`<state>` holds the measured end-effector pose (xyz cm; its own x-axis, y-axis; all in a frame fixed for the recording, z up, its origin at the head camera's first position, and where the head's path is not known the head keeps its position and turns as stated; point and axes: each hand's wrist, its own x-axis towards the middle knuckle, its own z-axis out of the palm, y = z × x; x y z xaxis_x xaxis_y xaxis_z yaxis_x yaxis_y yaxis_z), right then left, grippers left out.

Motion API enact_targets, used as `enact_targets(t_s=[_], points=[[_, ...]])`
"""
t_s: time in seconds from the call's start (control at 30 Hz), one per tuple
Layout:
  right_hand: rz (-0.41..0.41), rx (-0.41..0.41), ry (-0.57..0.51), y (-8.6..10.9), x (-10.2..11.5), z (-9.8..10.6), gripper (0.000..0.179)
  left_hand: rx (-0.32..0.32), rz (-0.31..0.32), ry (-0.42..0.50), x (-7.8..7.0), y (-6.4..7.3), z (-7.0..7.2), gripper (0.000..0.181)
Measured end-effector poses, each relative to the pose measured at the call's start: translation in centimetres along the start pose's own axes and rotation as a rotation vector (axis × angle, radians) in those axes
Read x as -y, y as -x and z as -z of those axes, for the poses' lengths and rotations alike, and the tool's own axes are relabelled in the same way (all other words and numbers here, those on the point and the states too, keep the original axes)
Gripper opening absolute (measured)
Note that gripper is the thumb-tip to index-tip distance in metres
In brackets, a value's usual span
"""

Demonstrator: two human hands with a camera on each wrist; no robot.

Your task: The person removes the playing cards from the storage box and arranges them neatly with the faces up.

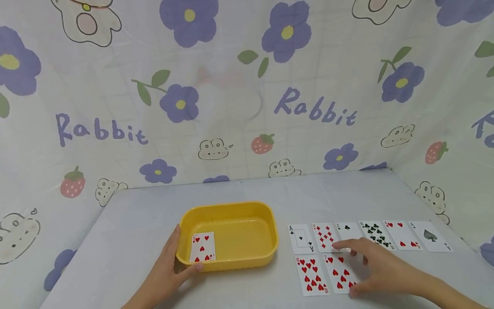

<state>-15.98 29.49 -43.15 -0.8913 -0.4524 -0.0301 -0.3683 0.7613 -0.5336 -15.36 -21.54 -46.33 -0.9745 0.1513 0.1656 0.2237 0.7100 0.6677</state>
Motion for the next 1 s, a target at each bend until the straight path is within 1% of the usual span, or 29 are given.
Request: enact_targets(t_s=[0.07, 0.23, 0.3, 0.43, 0.57, 0.63, 0.7, 0.83, 1.0], points=[[0.0, -0.014, 0.006, -0.2, 0.2, 0.2, 0.086, -0.003, -0.001, -0.001, 0.1, 0.0, 0.0, 0.118], [0.054, -0.054, 0.013, -0.8, 0.9, 0.7, 0.082, -0.003, 0.001, 0.006, 0.2, 0.1, 0.0, 0.118], [0.081, -0.073, 0.005, -1.0, 1.4, 0.8, 0.08, -0.005, 0.002, 0.008, 0.3, 0.1, 0.0, 0.118], [0.097, -0.092, -0.013, -1.9, 2.8, 0.9, 0.073, -0.007, 0.002, 0.02, 0.3, 0.1, 0.0, 0.117], [0.13, -0.099, -0.056, -3.4, 4.3, 0.5, 0.066, -0.003, 0.003, 0.032, 0.3, 0.2, 0.0, 0.117], [0.164, -0.112, -0.075, -4.1, 5.1, 0.1, 0.063, -0.003, 0.001, 0.034, 0.3, 0.2, -0.1, 0.117], [0.218, -0.128, -0.098, -4.9, 6.0, -0.2, 0.059, -0.004, 0.0, 0.032, 0.4, 0.1, -0.1, 0.118], [0.278, -0.149, -0.139, -6.6, 7.8, -0.9, 0.053, -0.007, 0.002, 0.027, 0.5, 0.1, -0.2, 0.118], [0.324, -0.187, -0.226, -9.1, 10.1, -2.6, 0.044, -0.009, 0.0, 0.022, 0.4, 0.0, -0.1, 0.116]])
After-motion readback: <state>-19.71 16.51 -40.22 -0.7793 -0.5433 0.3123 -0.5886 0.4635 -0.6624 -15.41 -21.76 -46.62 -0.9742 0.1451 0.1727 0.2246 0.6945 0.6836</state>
